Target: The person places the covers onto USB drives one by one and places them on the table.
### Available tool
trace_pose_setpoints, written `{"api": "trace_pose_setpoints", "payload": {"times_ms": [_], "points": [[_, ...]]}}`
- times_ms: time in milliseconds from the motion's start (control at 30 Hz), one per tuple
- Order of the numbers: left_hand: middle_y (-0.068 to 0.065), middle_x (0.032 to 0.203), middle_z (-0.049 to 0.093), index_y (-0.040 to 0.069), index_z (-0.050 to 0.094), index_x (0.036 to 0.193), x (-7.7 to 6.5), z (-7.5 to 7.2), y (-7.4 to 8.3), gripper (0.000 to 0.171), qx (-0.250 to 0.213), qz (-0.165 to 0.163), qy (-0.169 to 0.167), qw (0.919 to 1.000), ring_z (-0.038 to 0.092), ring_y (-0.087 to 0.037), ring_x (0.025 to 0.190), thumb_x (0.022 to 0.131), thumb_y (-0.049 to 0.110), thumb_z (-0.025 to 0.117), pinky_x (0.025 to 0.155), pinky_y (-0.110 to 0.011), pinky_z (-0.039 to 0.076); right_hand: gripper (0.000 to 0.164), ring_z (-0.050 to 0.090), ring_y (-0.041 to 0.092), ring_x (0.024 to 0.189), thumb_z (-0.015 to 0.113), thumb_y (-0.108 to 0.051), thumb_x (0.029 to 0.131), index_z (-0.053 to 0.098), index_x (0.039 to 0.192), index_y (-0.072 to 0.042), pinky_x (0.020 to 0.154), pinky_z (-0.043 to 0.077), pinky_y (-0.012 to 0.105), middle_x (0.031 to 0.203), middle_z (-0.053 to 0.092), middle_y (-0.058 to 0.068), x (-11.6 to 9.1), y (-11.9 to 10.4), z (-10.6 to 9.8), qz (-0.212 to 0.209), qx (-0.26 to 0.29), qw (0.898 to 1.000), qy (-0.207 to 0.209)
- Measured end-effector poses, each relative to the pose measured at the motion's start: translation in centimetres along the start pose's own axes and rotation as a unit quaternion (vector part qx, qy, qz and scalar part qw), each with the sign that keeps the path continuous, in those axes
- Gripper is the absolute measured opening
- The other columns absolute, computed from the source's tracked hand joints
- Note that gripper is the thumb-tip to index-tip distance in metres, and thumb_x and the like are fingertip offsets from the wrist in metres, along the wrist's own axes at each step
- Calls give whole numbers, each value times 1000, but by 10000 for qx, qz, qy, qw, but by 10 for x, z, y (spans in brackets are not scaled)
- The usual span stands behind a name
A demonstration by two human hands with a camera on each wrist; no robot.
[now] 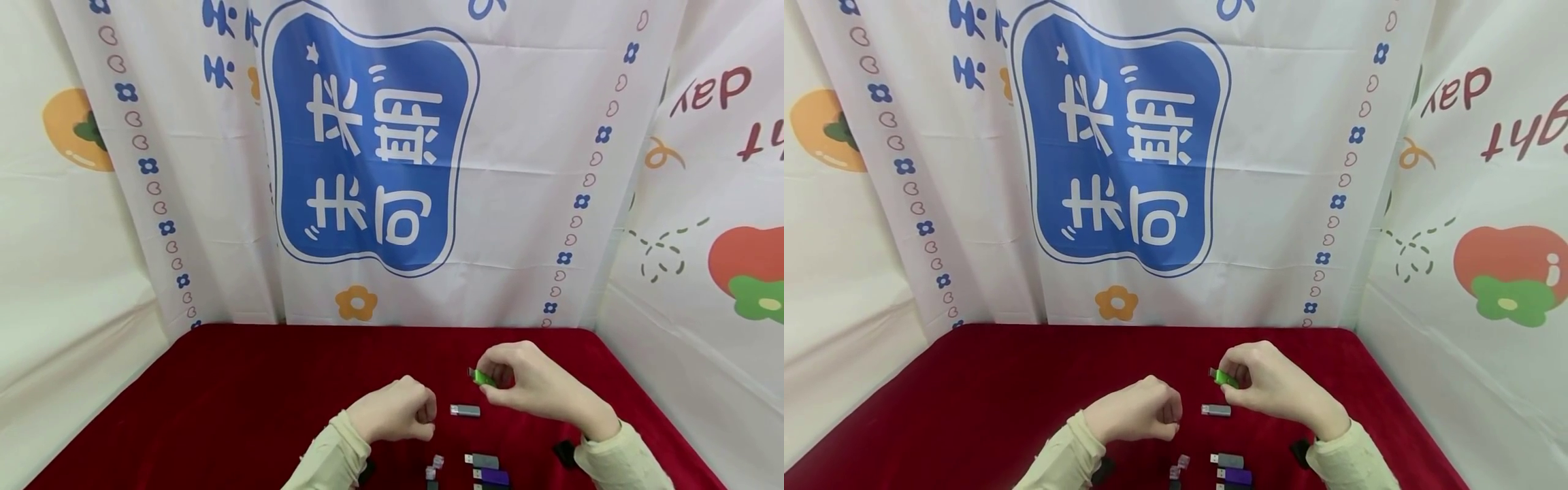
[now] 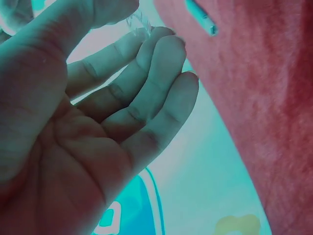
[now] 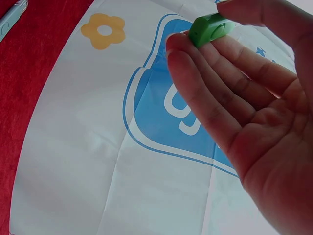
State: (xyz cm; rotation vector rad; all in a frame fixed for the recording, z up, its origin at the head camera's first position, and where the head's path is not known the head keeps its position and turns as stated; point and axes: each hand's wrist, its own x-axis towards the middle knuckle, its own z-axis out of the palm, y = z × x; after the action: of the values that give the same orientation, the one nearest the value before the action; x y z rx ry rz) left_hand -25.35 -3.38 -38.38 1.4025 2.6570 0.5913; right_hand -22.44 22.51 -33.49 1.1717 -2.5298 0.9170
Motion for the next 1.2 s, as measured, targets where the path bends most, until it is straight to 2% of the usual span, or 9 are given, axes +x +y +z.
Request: {"api": "trace_pose_setpoints", "payload": {"times_ms": [200, 333, 600, 767, 1000, 1200], "points": [[16, 72, 57, 15, 69, 80, -3, -13, 2, 10, -40, 340, 377, 9987, 53, 5, 64, 85, 7, 72, 59, -10, 45, 28, 59, 5, 64, 77, -1, 81, 66, 90, -24, 58, 54, 26, 79, 61, -14, 1, 1, 0, -97, -31, 9999, 14], [14, 78, 57, 14, 70, 84, -4, -20, 2, 8, -103, 633, 868, 9942, 55, 1, 69, 87, 7, 71, 63, -10, 46, 29, 59, 5, 64, 77, 0, 81, 66, 91, -25, 58, 54, 26, 79, 61, -14, 1, 1, 0, -120, -54, 9999, 42], [6, 90, 61, 9, 71, 99, -5, -27, 9, 8, -205, 1187, 1914, 9741, 57, -5, 80, 91, 10, 70, 72, -14, 49, 28, 59, 4, 65, 77, -2, 81, 66, 91, -24, 58, 54, 27, 80, 61, -14, 2, 0, 0, -192, -109, 9997, 87], [4, 94, 60, 8, 69, 105, -4, -29, 13, 13, -284, 1338, 2373, 9618, 58, -5, 82, 92, 9, 71, 74, -17, 50, 28, 58, 4, 65, 77, -2, 80, 65, 92, -24, 58, 54, 26, 80, 61, -14, 2, 0, 1, -256, -143, 9995, 111], [3, 98, 61, 7, 68, 107, -3, -29, 15, 15, -411, 1425, 2630, 9533, 57, -3, 85, 92, 7, 70, 75, -18, 51, 26, 58, 4, 65, 77, -2, 81, 66, 92, -22, 58, 54, 27, 81, 61, -13, 3, -1, 2, -254, -150, 9995, 84], [2, 99, 61, 7, 68, 109, -2, -27, 16, 15, -428, 1383, 2558, 9558, 57, -3, 85, 93, 8, 68, 75, -20, 52, 27, 57, 4, 65, 77, -3, 81, 66, 93, -24, 58, 53, 25, 81, 61, -14, 3, -2, 2, -257, -178, 9995, 96]]}}
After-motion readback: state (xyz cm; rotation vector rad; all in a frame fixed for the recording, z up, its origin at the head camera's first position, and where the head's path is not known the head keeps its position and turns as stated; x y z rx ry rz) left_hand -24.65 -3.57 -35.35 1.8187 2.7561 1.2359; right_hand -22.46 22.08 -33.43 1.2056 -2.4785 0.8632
